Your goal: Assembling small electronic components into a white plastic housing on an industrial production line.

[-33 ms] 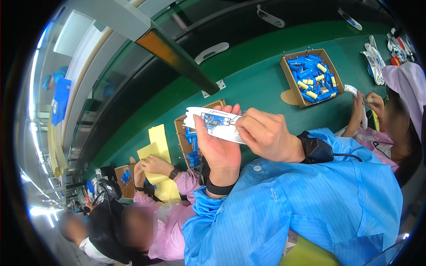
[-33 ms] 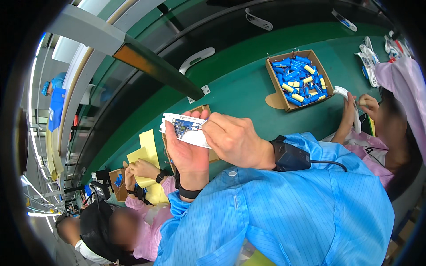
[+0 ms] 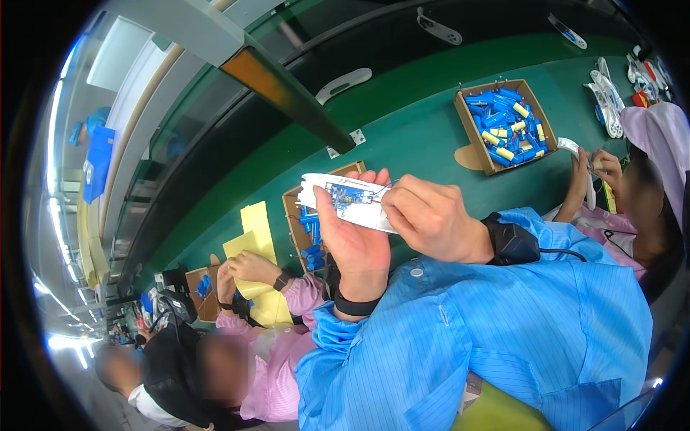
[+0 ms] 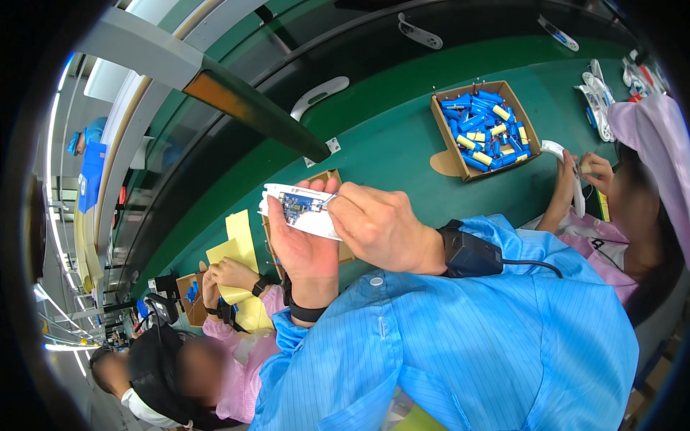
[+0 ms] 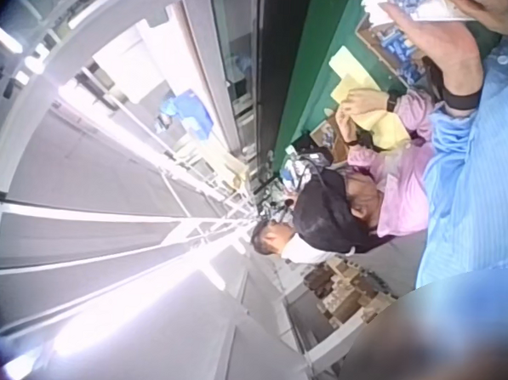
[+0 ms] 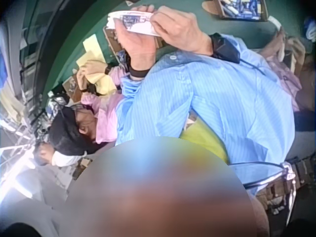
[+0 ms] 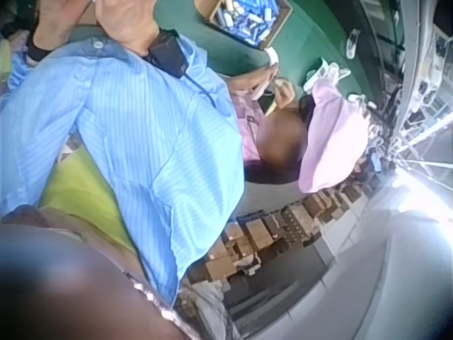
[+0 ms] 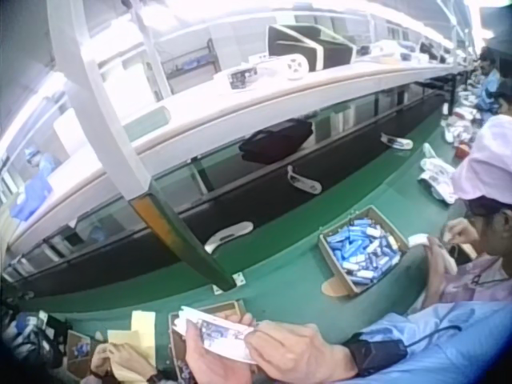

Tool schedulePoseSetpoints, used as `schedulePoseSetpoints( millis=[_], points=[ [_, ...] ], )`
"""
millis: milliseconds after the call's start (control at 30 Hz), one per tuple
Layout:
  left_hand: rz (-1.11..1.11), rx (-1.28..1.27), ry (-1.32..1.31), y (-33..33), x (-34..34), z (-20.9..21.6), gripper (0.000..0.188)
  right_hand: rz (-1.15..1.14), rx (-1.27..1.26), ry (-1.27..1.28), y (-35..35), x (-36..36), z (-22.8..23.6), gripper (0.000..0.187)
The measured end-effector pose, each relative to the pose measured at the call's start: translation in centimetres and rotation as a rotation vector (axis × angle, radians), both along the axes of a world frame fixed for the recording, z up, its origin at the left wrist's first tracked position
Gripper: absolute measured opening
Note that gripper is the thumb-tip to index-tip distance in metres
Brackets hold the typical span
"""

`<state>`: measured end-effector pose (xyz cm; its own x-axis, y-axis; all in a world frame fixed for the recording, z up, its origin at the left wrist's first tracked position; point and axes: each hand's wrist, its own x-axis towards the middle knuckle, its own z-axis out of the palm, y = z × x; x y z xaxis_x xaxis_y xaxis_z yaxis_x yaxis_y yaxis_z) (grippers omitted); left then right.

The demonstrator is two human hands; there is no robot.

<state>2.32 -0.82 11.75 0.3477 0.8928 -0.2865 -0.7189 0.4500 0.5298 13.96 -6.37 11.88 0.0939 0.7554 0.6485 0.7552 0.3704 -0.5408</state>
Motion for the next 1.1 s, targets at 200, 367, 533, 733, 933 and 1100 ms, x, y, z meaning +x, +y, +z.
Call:
schedulePoseSetpoints(
  millis=[200,367,533,733,933,1100],
  points=[
    [0.000,0.030,-0.020,-0.1,0.0,-0.3,0.051,0.007,-0.029,-0.019,0.0,0.1,0.0,0.010],
    [0.003,0.042,-0.009,-0.2,0.1,-0.2,0.051,0.001,-0.045,-0.006,0.0,0.0,0.0,0.010],
    [0.005,0.035,0.009,-0.1,0.1,-0.2,0.051,0.011,-0.037,-0.021,0.0,-0.1,0.2,0.011],
    [0.009,0.047,0.005,-0.1,0.0,-0.2,0.051,0.009,-0.024,-0.024,0.1,-0.2,0.2,0.012],
    [0.013,0.024,0.046,-0.3,0.2,0.3,0.052,0.014,-0.001,-0.033,0.2,-0.3,0.3,0.011],
    [0.006,0.062,0.171,-0.6,0.5,1.0,0.052,0.007,0.003,-0.012,0.3,-0.3,0.3,0.010]
  ],
)
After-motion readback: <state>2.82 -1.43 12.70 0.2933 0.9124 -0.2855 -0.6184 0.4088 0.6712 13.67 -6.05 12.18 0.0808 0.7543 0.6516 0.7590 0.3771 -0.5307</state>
